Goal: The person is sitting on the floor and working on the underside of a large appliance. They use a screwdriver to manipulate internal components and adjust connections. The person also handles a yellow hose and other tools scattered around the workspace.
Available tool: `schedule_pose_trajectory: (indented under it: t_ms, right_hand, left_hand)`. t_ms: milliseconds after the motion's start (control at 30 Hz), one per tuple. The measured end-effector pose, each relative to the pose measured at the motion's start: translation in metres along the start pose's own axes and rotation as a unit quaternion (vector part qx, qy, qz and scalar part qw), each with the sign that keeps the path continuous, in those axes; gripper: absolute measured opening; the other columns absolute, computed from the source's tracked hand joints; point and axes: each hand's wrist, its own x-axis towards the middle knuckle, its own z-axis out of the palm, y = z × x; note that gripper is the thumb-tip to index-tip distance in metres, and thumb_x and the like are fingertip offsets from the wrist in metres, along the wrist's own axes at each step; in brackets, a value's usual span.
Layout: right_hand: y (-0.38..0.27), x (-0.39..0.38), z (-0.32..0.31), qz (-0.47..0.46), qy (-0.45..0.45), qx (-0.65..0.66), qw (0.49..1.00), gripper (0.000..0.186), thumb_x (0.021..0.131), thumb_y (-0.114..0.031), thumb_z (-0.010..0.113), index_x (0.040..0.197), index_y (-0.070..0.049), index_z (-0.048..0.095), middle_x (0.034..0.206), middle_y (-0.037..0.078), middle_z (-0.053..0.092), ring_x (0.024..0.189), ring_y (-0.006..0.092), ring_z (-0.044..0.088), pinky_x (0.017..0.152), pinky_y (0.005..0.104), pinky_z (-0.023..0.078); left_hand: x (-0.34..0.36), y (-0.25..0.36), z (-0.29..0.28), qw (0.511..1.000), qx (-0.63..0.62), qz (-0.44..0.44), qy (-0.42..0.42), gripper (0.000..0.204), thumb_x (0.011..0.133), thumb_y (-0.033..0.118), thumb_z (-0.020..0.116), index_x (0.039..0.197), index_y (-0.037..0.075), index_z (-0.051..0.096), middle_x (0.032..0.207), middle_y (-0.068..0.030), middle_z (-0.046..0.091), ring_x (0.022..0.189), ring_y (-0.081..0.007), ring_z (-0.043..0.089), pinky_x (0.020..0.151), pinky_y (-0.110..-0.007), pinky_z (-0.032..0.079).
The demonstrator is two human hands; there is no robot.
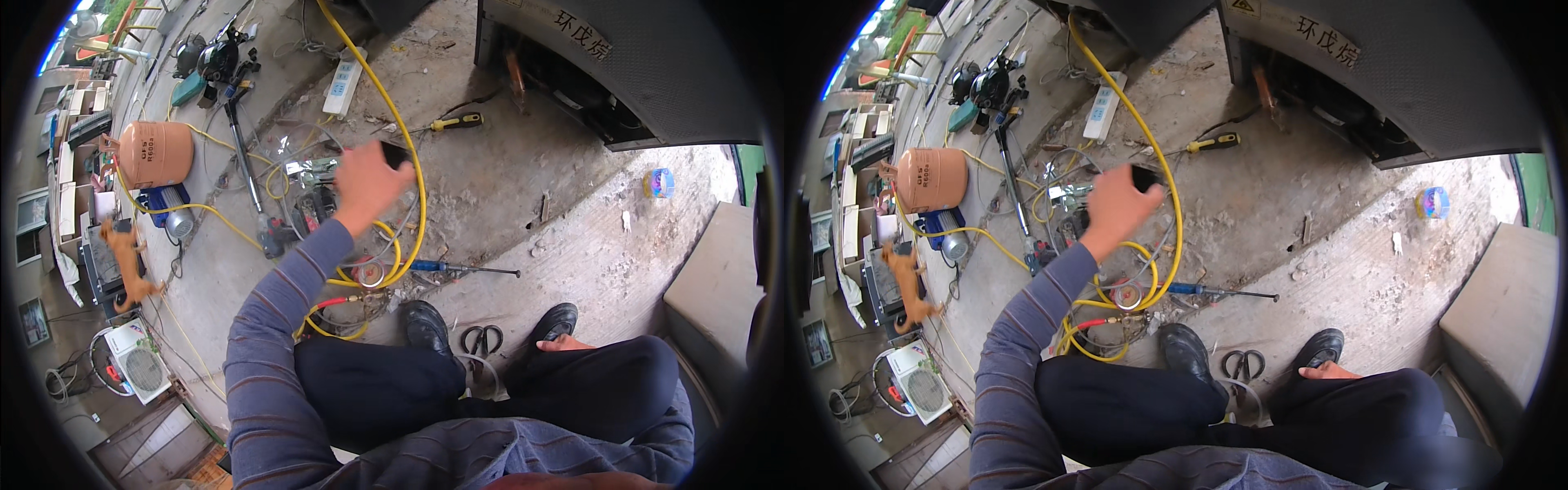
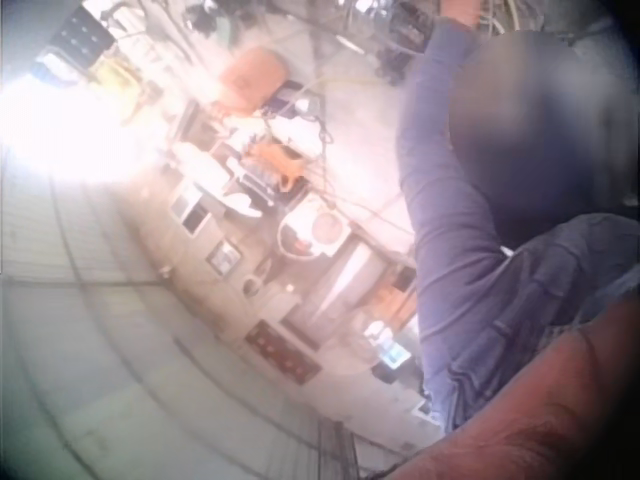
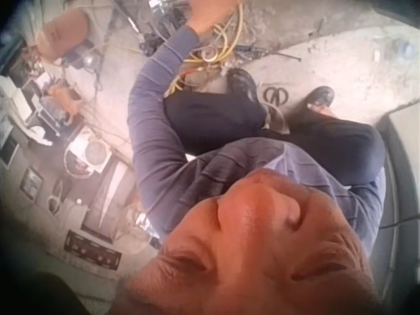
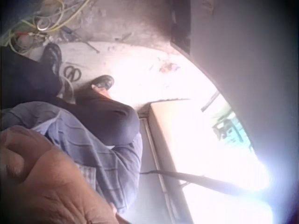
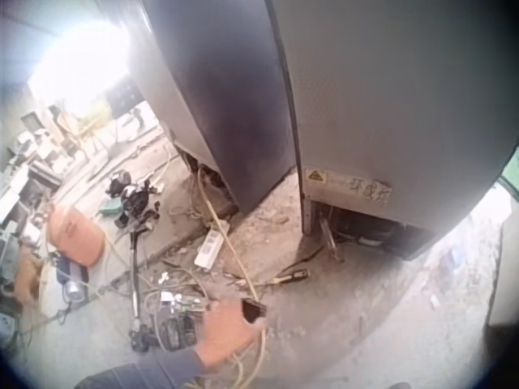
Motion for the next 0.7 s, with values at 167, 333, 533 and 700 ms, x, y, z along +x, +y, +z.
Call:
schedule_pose_trajectory:
  t_ms: [167,333,533,700]
  right_hand:
    - [-0.017,-0.013,0.0,0.008,-0.017,-0.012,1.0,0.046,0.097,-0.045,0.07,0.077,-0.004,0.069,0.068,0.002,0.063,0.062,0.0128,0.056,0.063,0.0362,0.045]
    - [-0.015,-0.014,0.002,-0.018,-0.027,0.041,0.999,0.043,0.097,-0.042,0.07,0.071,-0.008,0.065,0.065,-0.002,0.059,0.061,0.0109,0.053,0.059,0.0344,0.043]
    - [-0.002,-0.002,-0.003,-0.023,-0.025,0.028,0.999,0.041,0.098,-0.038,0.071,0.069,-0.009,0.063,0.065,-0.003,0.06,0.058,0.0096,0.052,0.055,0.0335,0.041]
    - [-0.003,-0.001,-0.003,-0.021,-0.019,0.019,0.999,0.042,0.098,-0.041,0.07,0.075,-0.005,0.069,0.064,0.0,0.063,0.056,0.0107,0.054,0.053,0.0346,0.042]
  left_hand:
    - [-0.034,0.058,0.039,0.984,0.038,0.173,-0.032,0.053,0.076,0.045,0.075,0.106,0.002,0.067,0.107,-0.0155,0.069,0.107,-0.0337,0.061,0.084,-0.05,0.049]
    - [-0.015,0.082,0.064,0.978,0.043,0.202,-0.03,0.055,0.077,0.046,0.075,0.107,0.001,0.066,0.106,-0.0144,0.069,0.107,-0.0326,0.061,0.084,-0.049,0.047]
    - [-0.016,0.074,0.077,0.971,-0.013,0.228,0.067,0.046,0.08,0.041,0.074,0.105,0.004,0.066,0.103,-0.0139,0.069,0.103,-0.0325,0.061,0.081,-0.05,0.048]
    - [-0.01,0.043,0.057,0.958,-0.132,0.247,0.057,0.026,0.085,0.033,0.07,0.089,0.008,0.064,0.082,-0.0137,0.069,0.081,-0.0362,0.066,0.069,-0.05,0.051]
